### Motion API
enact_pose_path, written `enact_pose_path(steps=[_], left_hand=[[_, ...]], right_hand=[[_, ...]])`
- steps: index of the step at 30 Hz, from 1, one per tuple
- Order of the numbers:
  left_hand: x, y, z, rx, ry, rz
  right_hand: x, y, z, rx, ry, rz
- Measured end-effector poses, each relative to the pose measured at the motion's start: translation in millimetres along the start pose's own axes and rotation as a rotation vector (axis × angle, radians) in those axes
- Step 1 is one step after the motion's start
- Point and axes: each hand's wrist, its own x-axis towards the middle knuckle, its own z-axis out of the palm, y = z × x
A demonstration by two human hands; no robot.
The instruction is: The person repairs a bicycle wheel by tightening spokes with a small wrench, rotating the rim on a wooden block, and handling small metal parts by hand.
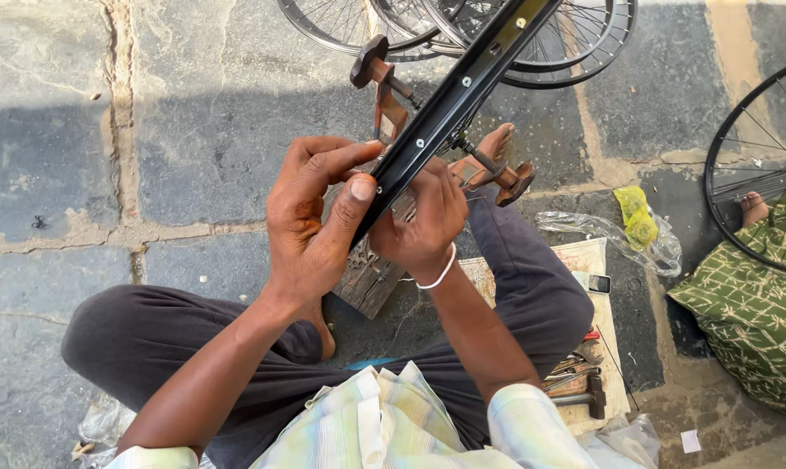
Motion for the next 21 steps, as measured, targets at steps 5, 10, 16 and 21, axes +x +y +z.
enact_pose_path(steps=[5,10,16,21], left_hand=[[7.2,5.2,5.3,0.074,0.014,-0.01],[8.4,11.1,7.2,0.156,0.046,0.013],[2.5,7.3,5.7,0.268,0.076,0.107],[3.2,4.6,6.1,0.246,0.071,-0.003]], right_hand=[[45.4,26.7,-24.1,0.136,-0.272,-0.061],[25.4,34.1,-28.7,0.481,-0.319,0.148],[-30.5,34.8,8.6,0.609,-0.038,0.398],[5.7,56.7,-6.0,0.91,-0.422,0.413]])
